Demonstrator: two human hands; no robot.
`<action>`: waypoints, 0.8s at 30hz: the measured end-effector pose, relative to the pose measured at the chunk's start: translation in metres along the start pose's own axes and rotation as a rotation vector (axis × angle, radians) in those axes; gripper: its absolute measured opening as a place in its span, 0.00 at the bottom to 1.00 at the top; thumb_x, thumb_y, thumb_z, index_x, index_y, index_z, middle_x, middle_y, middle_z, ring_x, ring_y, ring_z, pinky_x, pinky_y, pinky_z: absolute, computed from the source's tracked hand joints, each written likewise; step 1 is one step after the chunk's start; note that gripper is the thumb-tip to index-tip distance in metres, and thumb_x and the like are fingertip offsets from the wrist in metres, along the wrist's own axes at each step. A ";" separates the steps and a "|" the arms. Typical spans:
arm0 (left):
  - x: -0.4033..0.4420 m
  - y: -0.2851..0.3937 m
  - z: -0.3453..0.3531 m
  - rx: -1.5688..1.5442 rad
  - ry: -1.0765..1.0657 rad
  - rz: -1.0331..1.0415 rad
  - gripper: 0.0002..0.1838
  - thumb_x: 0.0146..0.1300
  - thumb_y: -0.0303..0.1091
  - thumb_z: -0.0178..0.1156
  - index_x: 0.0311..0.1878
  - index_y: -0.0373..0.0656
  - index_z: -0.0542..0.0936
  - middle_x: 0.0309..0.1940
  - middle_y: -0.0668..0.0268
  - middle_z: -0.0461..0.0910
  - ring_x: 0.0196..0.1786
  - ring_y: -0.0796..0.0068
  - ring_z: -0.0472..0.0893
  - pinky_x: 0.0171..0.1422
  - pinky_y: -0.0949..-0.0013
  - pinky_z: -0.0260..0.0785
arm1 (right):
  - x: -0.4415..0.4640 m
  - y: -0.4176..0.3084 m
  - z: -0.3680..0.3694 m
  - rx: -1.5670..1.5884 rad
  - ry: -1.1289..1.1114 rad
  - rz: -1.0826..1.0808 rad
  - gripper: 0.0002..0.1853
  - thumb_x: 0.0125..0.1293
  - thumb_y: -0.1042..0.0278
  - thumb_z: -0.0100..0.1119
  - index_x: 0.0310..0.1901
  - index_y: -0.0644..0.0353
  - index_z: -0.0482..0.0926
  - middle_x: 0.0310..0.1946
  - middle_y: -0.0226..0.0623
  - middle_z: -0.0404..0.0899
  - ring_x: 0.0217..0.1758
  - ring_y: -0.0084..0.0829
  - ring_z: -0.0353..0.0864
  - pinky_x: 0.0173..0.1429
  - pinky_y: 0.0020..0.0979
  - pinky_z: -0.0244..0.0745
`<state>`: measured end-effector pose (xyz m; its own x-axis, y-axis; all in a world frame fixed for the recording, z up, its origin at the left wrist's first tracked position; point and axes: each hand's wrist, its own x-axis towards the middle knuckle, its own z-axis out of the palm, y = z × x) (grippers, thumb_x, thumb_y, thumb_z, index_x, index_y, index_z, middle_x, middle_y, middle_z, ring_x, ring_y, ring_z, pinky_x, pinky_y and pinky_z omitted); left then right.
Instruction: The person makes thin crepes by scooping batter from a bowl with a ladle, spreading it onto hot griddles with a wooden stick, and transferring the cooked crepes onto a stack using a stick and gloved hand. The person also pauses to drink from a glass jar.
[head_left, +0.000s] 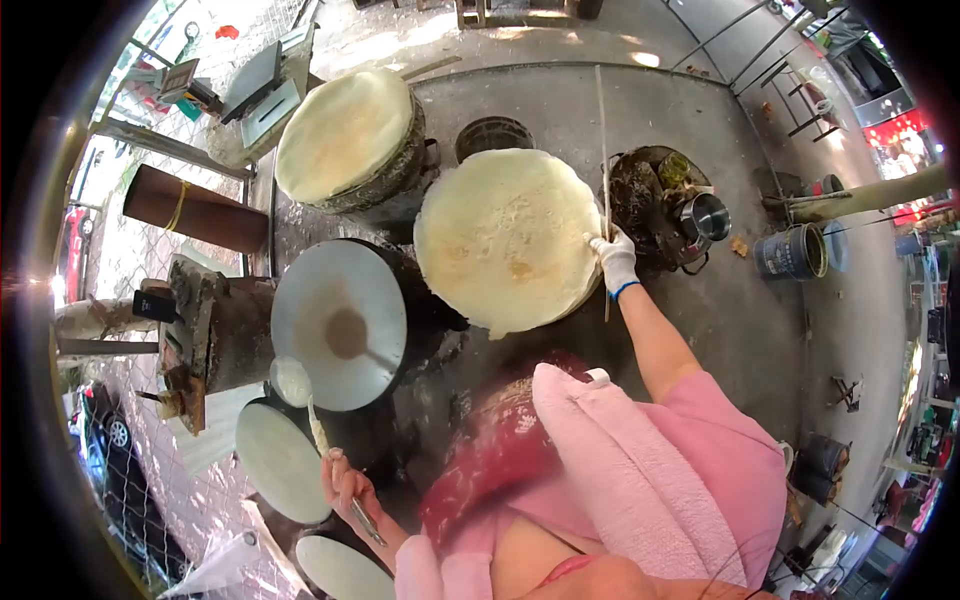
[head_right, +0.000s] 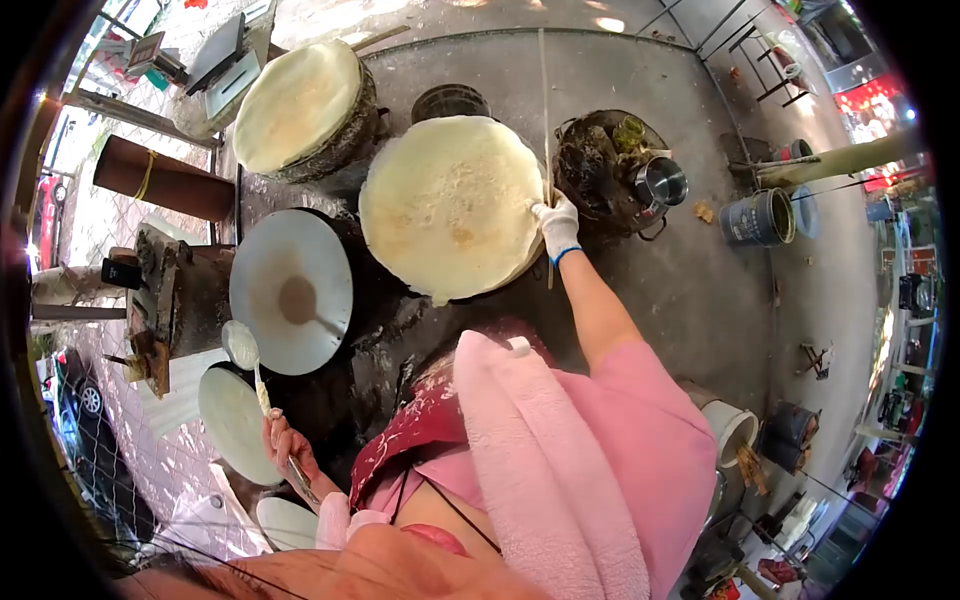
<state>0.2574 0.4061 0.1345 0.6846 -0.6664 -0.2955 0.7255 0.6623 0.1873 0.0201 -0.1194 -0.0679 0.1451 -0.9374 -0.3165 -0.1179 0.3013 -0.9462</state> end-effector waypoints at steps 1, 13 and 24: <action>0.001 -0.012 0.006 -0.010 0.008 0.002 0.17 0.80 0.38 0.36 0.50 0.30 0.64 0.24 0.69 0.66 0.11 0.86 0.67 0.17 0.77 0.46 | 0.003 0.008 -0.005 -0.028 -0.016 -0.057 0.28 0.58 0.77 0.70 0.61 0.69 0.73 0.47 0.38 0.81 0.43 0.26 0.80 0.50 0.27 0.77; -0.003 -0.075 0.038 0.019 0.072 0.013 0.17 0.80 0.39 0.35 0.51 0.30 0.63 0.24 0.68 0.66 0.12 0.84 0.68 0.18 0.78 0.47 | -0.026 0.004 -0.018 -0.044 -0.055 -0.033 0.52 0.55 0.71 0.76 0.74 0.68 0.49 0.55 0.39 0.78 0.50 0.25 0.79 0.54 0.26 0.76; -0.051 -0.017 -0.011 -0.059 0.132 0.148 0.18 0.79 0.36 0.39 0.51 0.25 0.66 0.22 0.67 0.65 0.09 0.85 0.60 0.12 0.80 0.44 | -0.030 -0.126 0.062 -0.883 -0.015 -0.515 0.34 0.57 0.66 0.65 0.68 0.52 0.69 0.48 0.50 0.83 0.50 0.47 0.83 0.53 0.40 0.78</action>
<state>0.2095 0.4331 0.1360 0.7653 -0.5120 -0.3901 0.6095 0.7713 0.1833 0.0919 -0.1183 0.0565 0.3944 -0.9125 0.1081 -0.7188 -0.3797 -0.5824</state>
